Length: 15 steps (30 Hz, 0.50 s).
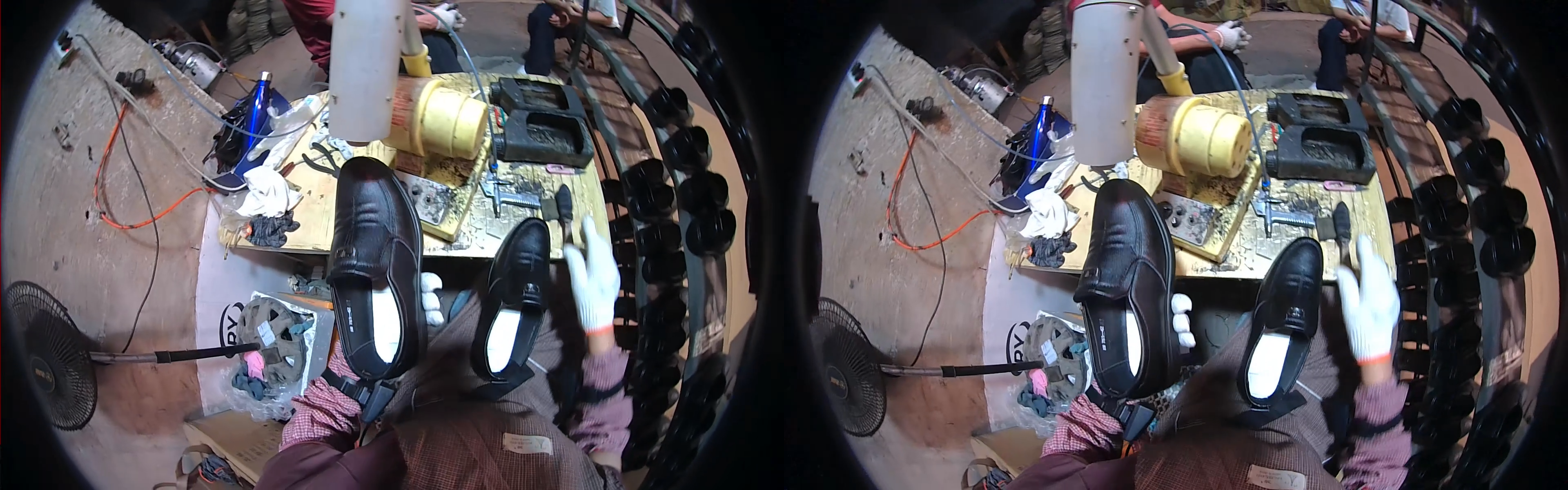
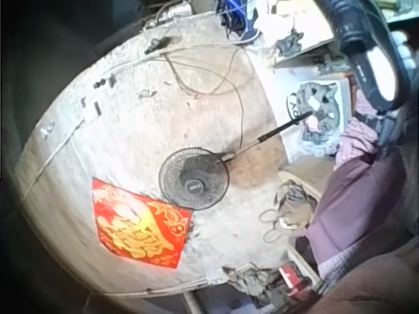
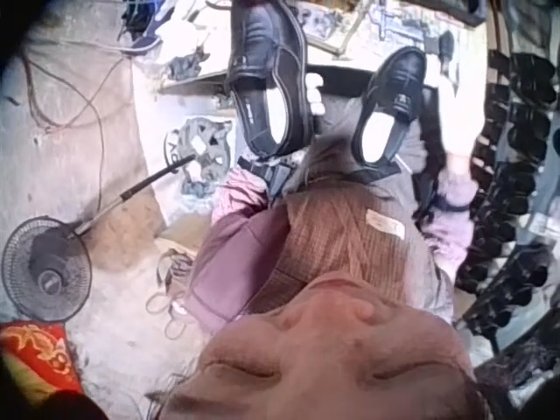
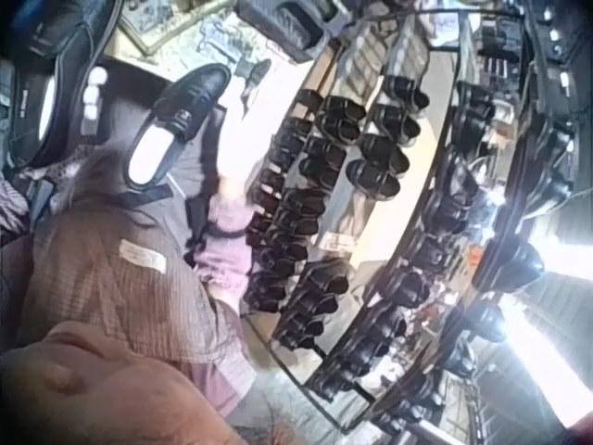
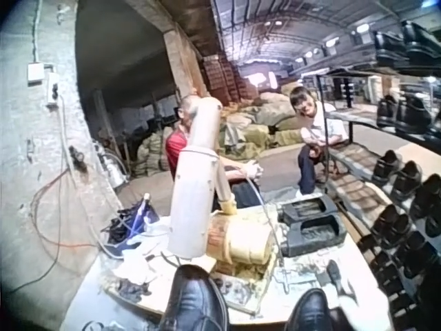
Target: Cleaning and polishing black leather loafers at a shoe manufacturing station.
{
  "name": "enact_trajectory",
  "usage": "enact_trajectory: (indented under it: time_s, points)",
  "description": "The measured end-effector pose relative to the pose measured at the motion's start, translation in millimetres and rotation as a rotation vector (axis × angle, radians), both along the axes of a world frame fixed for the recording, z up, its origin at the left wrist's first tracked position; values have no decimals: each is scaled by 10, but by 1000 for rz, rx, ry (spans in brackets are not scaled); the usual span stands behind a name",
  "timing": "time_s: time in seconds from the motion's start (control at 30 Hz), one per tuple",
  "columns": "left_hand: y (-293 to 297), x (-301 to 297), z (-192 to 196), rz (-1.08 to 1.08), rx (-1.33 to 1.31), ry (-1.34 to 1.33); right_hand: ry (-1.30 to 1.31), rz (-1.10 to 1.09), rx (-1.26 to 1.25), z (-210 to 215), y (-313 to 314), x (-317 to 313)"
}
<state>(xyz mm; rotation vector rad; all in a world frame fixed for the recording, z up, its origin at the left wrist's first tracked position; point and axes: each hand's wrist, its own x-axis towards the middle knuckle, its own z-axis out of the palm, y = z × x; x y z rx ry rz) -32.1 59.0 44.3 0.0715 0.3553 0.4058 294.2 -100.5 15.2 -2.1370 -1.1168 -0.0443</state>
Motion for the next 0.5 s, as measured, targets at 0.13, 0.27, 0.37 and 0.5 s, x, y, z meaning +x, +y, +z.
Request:
enact_trajectory:
  time_s: [0.13,0.27,0.37,0.5]
  points:
    - [274,41,-119,111,285,25,517,57,26,262,-425,-728]
    - [424,3,-390,210,260,14,553,127,-244,190,-566,-987]
    - [398,28,-324,244,265,27,976,116,-206,-51,-522,-854]
    - [406,40,-275,274,239,-67,1076,30,-81,-126,-571,-830]
